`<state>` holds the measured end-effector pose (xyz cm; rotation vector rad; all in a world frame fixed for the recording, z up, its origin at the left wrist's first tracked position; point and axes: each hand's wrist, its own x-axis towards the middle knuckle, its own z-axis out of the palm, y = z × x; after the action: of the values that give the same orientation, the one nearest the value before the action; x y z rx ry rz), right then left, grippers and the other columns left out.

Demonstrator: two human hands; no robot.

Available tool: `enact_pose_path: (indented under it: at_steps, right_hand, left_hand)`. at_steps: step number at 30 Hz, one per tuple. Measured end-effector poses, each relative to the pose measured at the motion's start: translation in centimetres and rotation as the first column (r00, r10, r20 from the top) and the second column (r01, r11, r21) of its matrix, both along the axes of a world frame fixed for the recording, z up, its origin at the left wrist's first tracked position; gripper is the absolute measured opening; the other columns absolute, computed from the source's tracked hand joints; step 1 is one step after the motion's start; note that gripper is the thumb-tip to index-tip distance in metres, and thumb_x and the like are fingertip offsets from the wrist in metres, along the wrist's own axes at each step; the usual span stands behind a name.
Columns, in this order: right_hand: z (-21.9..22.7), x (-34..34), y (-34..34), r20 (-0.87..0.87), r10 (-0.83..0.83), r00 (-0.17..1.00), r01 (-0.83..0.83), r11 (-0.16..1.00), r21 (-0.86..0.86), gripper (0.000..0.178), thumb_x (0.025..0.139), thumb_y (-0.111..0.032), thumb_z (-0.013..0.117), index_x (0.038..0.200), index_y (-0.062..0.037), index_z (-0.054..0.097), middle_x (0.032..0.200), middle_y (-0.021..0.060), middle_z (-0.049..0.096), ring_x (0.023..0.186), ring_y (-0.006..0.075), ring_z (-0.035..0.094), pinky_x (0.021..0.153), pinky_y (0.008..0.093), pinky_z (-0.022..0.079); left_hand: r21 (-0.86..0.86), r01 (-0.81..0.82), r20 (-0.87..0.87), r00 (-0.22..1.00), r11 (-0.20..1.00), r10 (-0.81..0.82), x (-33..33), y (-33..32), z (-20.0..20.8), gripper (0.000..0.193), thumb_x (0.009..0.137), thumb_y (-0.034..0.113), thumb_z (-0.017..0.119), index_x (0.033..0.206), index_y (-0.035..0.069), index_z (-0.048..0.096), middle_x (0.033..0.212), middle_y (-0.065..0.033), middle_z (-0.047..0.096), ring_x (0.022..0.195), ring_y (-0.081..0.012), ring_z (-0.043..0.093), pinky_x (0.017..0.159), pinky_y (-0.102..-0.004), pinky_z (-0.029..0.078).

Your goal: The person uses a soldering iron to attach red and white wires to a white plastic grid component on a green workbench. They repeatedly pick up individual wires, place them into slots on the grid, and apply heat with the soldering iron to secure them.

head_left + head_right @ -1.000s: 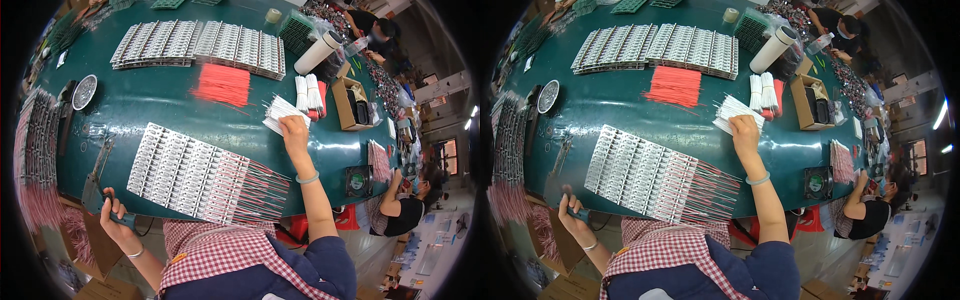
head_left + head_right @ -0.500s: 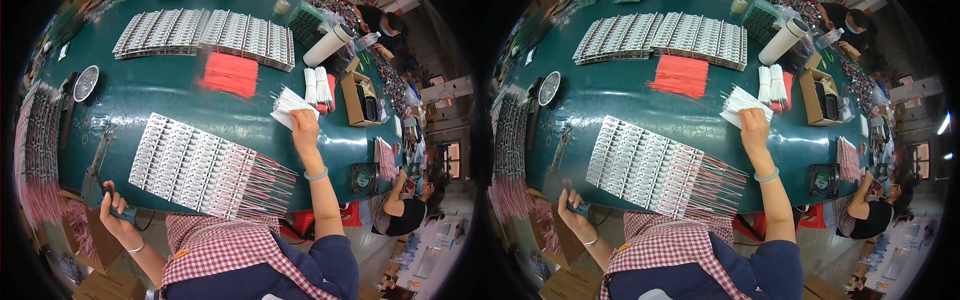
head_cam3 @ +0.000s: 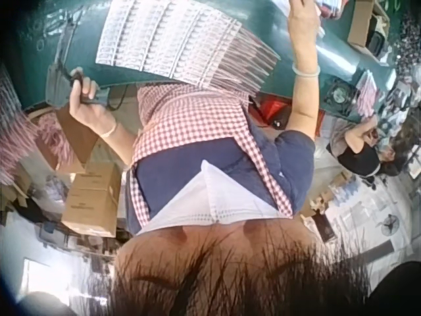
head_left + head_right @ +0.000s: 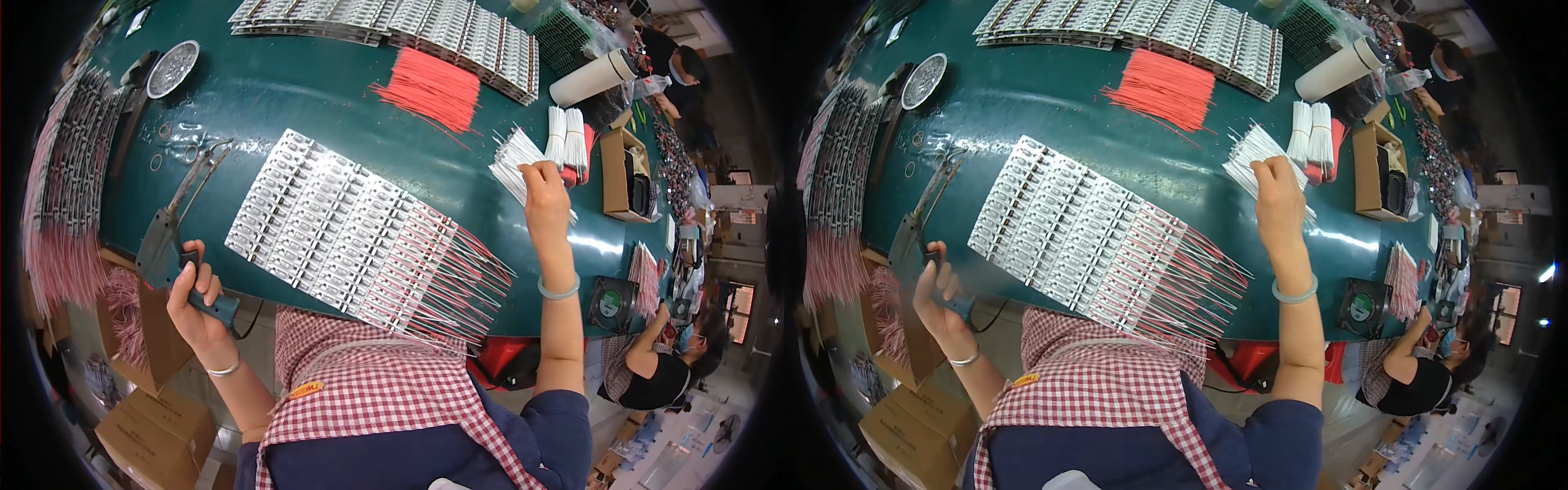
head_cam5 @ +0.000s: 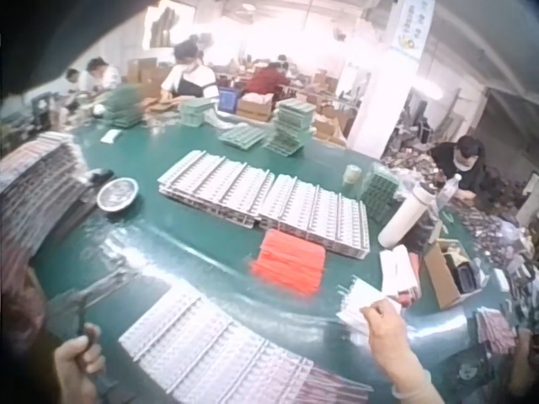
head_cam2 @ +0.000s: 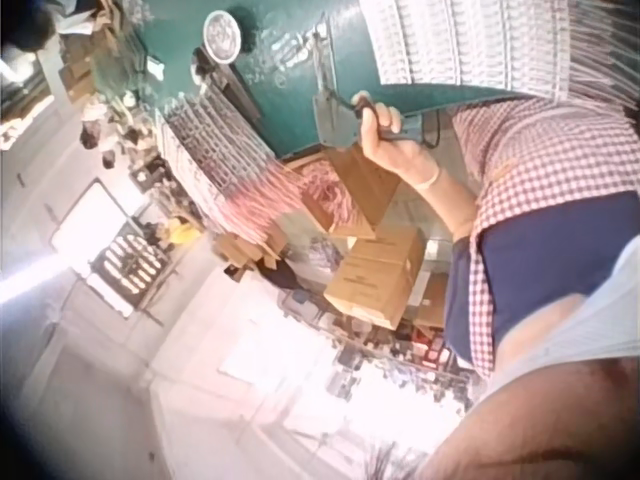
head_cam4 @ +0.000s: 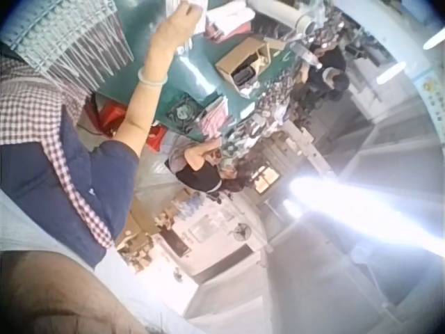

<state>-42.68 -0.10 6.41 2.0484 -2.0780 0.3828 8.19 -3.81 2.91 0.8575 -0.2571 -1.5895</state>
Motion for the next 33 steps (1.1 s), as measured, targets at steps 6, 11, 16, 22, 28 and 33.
enact_pose_path:
  at_steps: [6,11,16,22,28,33]
  right_hand:
    - [3.9,3.8,-2.9,-0.281,0.287,0.916,-0.185,0.923,0.339,0.012,0.071,-0.003,0.067,0.082,-0.0039,0.07,0.089,0.0129,0.062,0.085,0.0275,0.064,0.069,0.0361,0.053]
    - [0.9,7.0,-5.2,-0.398,0.412,0.819,-0.164,0.834,0.526,0.004,0.065,-0.006,0.073,0.068,-0.008,0.071,0.082,0.0102,0.064,0.084,0.0246,0.065,0.066,0.0329,0.053]
    - [1.2,7.7,-5.2,-0.382,0.364,0.85,-0.146,0.857,0.494,0.009,0.065,-0.007,0.072,0.074,-0.0074,0.072,0.084,0.0093,0.064,0.085,0.0238,0.065,0.065,0.032,0.052]
    - [0.0,9.8,-3.8,0.012,0.255,0.967,-0.253,0.954,0.159,0.021,0.07,-0.002,0.067,0.091,-0.0055,0.071,0.087,0.008,0.061,0.085,0.0246,0.062,0.065,0.036,0.052]
    - [-3.6,13.8,-3.5,0.355,0.268,0.896,-0.255,0.963,-0.083,0.021,0.073,0.005,0.064,0.092,-0.0028,0.07,0.087,0.0069,0.062,0.081,0.0251,0.061,0.067,0.0365,0.052]
    - [-5.3,14.9,-3.6,0.419,0.308,0.854,-0.247,0.949,-0.194,0.024,0.072,0.007,0.066,0.094,-0.0016,0.07,0.089,0.008,0.065,0.081,0.026,0.061,0.068,0.0363,0.052]
  left_hand:
    - [-0.006,0.029,0.045,0.999,1.0,-0.029,-1.2,0.2,1.0,0.037,0.089,-0.001,0.058,0.125,-0.008,0.05,0.123,-0.0173,0.054,0.063,-0.0075,0.046,0.05,-0.0197,0.041]
    - [0.016,0.046,0.065,0.997,0.999,-0.047,-2.7,0.5,1.6,0.04,0.085,-0.002,0.06,0.124,-0.008,0.051,0.12,-0.0198,0.057,0.06,-0.0079,0.045,0.046,-0.0197,0.039]
    - [-0.029,0.043,0.233,0.972,0.999,-0.035,-3.5,1.0,2.8,0.04,0.081,-0.002,0.062,0.12,-0.008,0.055,0.114,-0.0204,0.061,0.056,-0.0087,0.045,0.043,-0.0204,0.038]
    - [-0.028,0.082,0.352,0.934,0.996,-0.067,-5.1,1.4,3.1,0.041,0.077,0.0,0.066,0.116,-0.008,0.055,0.11,-0.0194,0.063,0.053,-0.0116,0.047,0.041,-0.023,0.039]
    - [0.007,0.184,0.388,0.905,0.983,-0.172,-8.0,2.4,3.5,0.056,0.074,-0.004,0.067,0.127,-0.006,0.05,0.107,-0.0185,0.064,0.054,-0.0144,0.053,0.042,-0.0242,0.041]
    - [0.011,0.214,0.513,0.837,0.977,-0.189,-10.1,3.8,2.9,0.052,0.075,-0.01,0.067,0.125,-0.006,0.054,0.108,-0.0175,0.066,0.057,-0.0125,0.055,0.044,-0.0242,0.043]
